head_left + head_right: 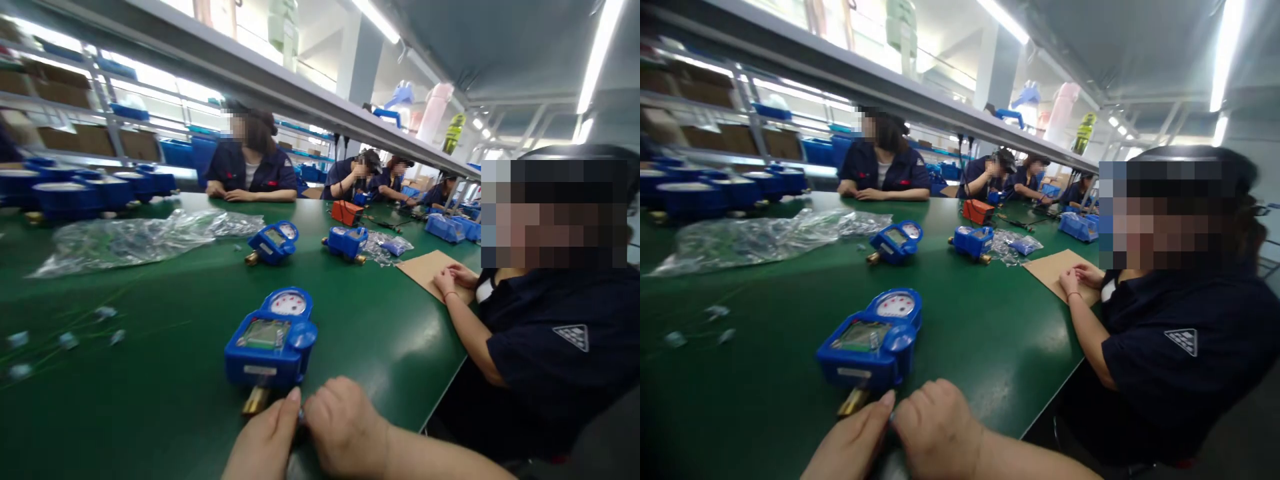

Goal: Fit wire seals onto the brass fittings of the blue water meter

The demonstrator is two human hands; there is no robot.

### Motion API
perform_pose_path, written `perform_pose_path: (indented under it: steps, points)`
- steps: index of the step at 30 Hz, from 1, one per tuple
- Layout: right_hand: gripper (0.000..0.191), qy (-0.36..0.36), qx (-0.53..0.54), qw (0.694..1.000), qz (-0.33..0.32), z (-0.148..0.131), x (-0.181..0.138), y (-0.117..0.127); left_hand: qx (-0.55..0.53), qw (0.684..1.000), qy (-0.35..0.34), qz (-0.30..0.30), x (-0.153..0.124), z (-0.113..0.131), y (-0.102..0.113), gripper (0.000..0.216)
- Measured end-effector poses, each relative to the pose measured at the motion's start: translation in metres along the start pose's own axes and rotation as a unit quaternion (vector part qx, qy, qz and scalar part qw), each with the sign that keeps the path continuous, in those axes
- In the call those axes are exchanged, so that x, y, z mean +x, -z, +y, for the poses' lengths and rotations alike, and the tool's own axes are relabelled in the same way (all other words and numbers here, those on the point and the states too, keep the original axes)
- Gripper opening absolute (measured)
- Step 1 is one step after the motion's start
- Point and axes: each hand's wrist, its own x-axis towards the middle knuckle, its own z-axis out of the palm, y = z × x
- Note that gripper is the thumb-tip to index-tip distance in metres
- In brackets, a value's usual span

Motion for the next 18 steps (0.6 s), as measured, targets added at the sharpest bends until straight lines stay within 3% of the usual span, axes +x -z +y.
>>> perform_pose_path:
  steps: [1, 2, 4, 5, 7, 9, 11, 13, 14, 16, 18]
  points:
    - [0.018, -0.074, 0.104, 0.991, -0.026, 0.000, 0.000, 0.002, 0.009, 1.000, 0.001, 0.007, -0.004, 0.004, -0.002, 0.047]
    - [0.021, -0.154, 0.217, 0.962, -0.060, -0.001, 0.000, 0.004, 0.017, 1.000, 0.001, 0.010, -0.006, 0.005, -0.004, 0.047]
    - [0.026, -0.273, 0.393, 0.868, -0.136, -0.002, 0.000, 0.004, 0.036, 0.999, -0.001, 0.009, -0.009, 0.004, -0.006, 0.048]
    - [0.029, -0.296, 0.439, 0.832, -0.166, -0.002, 0.001, 0.004, 0.046, 0.999, -0.003, 0.009, -0.010, 0.003, -0.007, 0.047]
    - [0.032, -0.303, 0.466, 0.808, -0.194, -0.005, 0.000, 0.005, 0.066, 0.998, -0.008, 0.009, -0.012, 0.001, -0.007, 0.047]
    - [0.029, -0.300, 0.445, 0.825, -0.177, -0.008, -0.002, 0.008, 0.074, 0.997, -0.014, 0.012, -0.012, 0.000, -0.006, 0.046]
    - [0.021, -0.249, 0.334, 0.900, -0.124, -0.009, -0.006, 0.010, 0.067, 0.998, -0.016, 0.014, -0.013, 0.000, -0.005, 0.046]
    - [0.016, -0.138, 0.155, 0.975, -0.074, -0.008, -0.010, 0.010, 0.058, 0.998, -0.009, 0.020, -0.013, -0.001, -0.006, 0.047]
    - [0.018, -0.078, 0.073, 0.992, -0.060, -0.006, -0.012, 0.009, 0.054, 0.998, -0.002, 0.024, -0.012, -0.001, -0.006, 0.047]
    - [0.022, 0.001, -0.013, 0.999, -0.050, -0.002, -0.015, 0.005, 0.047, 0.998, 0.011, 0.032, -0.012, -0.002, -0.008, 0.047]
    - [0.022, 0.015, 0.006, 0.999, -0.046, 0.001, -0.014, 0.001, 0.042, 0.998, 0.022, 0.041, -0.012, -0.002, -0.008, 0.046]
